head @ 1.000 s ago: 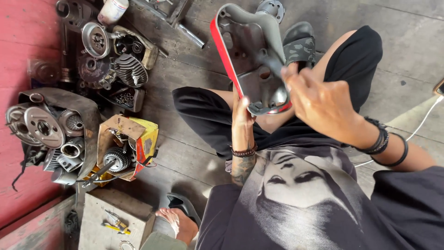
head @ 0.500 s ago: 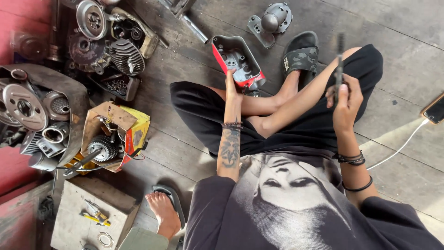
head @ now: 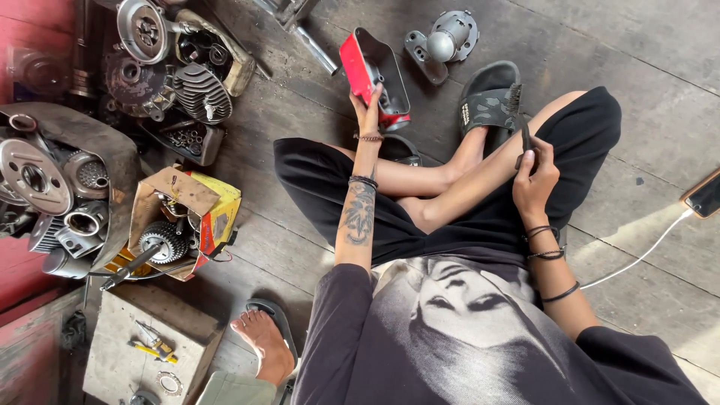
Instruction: Cleaning a motorcycle engine casing by scrubbing it with a brush.
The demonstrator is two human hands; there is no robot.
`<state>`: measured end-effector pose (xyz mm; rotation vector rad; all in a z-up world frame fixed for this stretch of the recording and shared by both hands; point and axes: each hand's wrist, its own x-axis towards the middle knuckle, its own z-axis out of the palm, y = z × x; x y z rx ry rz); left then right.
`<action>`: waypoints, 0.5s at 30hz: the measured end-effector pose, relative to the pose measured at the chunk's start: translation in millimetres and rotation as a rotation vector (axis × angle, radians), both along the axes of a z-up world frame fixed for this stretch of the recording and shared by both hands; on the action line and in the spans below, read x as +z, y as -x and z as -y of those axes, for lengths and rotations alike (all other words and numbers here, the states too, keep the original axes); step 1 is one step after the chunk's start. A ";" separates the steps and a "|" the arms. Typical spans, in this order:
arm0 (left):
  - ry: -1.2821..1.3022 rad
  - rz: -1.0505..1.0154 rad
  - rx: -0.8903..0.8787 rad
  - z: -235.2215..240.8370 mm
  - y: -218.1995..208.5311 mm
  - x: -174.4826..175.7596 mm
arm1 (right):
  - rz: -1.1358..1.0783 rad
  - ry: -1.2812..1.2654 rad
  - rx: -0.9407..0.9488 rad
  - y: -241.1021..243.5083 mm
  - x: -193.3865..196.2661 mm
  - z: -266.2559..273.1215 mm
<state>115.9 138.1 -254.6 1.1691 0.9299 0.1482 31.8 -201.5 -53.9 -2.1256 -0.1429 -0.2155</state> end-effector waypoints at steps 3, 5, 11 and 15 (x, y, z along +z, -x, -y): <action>-0.275 0.205 0.027 -7.3 -9.6 -0.2 | -0.093 0.013 -0.015 0.6 13.0 -6.9; -0.352 0.214 -0.016 -5.8 -20.3 28.3 | -0.068 0.082 -0.026 -1.4 10.1 -7.3; -0.949 0.256 -0.512 -15.3 3.6 22.0 | -0.139 0.055 -0.048 -2.9 7.3 -6.3; -1.107 0.239 -0.916 -25.9 13.3 77.1 | -0.139 0.080 -0.052 -4.5 8.3 -8.0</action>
